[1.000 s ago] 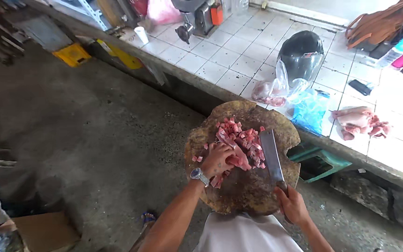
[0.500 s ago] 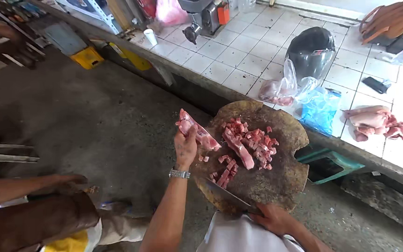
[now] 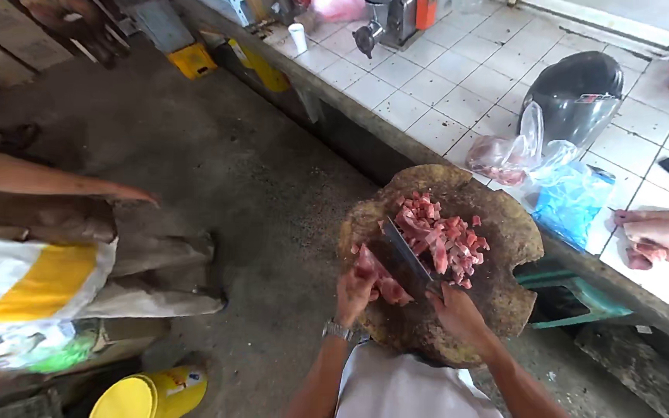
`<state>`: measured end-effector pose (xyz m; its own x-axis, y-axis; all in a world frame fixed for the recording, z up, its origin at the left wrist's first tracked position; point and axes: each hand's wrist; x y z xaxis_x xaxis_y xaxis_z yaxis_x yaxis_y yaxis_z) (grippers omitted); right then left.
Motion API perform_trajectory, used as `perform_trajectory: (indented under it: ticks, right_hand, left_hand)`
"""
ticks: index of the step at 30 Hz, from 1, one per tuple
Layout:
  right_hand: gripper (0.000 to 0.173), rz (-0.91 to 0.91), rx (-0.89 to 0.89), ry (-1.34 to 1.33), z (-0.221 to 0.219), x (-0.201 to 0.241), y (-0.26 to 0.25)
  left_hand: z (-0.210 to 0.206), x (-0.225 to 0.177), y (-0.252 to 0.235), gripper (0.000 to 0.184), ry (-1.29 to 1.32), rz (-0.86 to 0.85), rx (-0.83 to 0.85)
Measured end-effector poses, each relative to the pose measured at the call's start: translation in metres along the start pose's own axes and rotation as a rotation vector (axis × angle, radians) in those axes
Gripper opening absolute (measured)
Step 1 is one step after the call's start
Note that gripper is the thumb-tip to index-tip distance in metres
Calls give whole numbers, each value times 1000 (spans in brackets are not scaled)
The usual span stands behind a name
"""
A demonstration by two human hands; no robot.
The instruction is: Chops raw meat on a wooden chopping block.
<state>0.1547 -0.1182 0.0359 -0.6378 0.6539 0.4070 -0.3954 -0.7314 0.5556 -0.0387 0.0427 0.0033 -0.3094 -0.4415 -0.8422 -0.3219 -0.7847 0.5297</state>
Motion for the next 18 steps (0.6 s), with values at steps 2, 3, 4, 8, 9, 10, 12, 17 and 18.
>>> perform_trajectory:
  ticks: [2,3,4,8,9,10,12,17,18]
  right_hand:
    - [53,-1,-7,-31,-3,0,4]
    - [52,1,-11,-55,-6,1,9]
    - [51,10,-30,-80,-10,3,14]
    - [52,96,-128,-95,-26,12,38]
    - [53,123,-140,-71,-30,14,42]
    - [54,143,-134,-36,-33,15,44]
    - [55,144,-62,48,-36,19,45]
    - [56,116,4,75,-25,27,41]
    - [55,137,-27,42,-16,33,43]
  left_hand:
    - [0,10,11,50,50,-16,-56]
    - [0,15,17,50,91,-46,-73]
    - [-1,20,19,50,110,-93,-84]
    - [-8,24,21,39,68,-171,-85]
    - [-10,24,22,35,68,-170,-84]
    - [-12,24,23,33,74,-171,-87]
    - [-12,26,24,30,77,-180,-96]
    - [-15,28,25,23,80,-204,-104]
    - [-15,29,25,21,82,-209,-101]
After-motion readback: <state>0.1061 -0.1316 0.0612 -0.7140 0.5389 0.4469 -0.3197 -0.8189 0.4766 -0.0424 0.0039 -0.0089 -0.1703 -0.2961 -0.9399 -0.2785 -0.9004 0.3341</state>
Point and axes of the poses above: each hand's wrist, its own y-axis away from the middle knuckle, its own z-axis out of the back of the hand, x = y × z, and after that the axes turned 5 degrees about y, right-handed
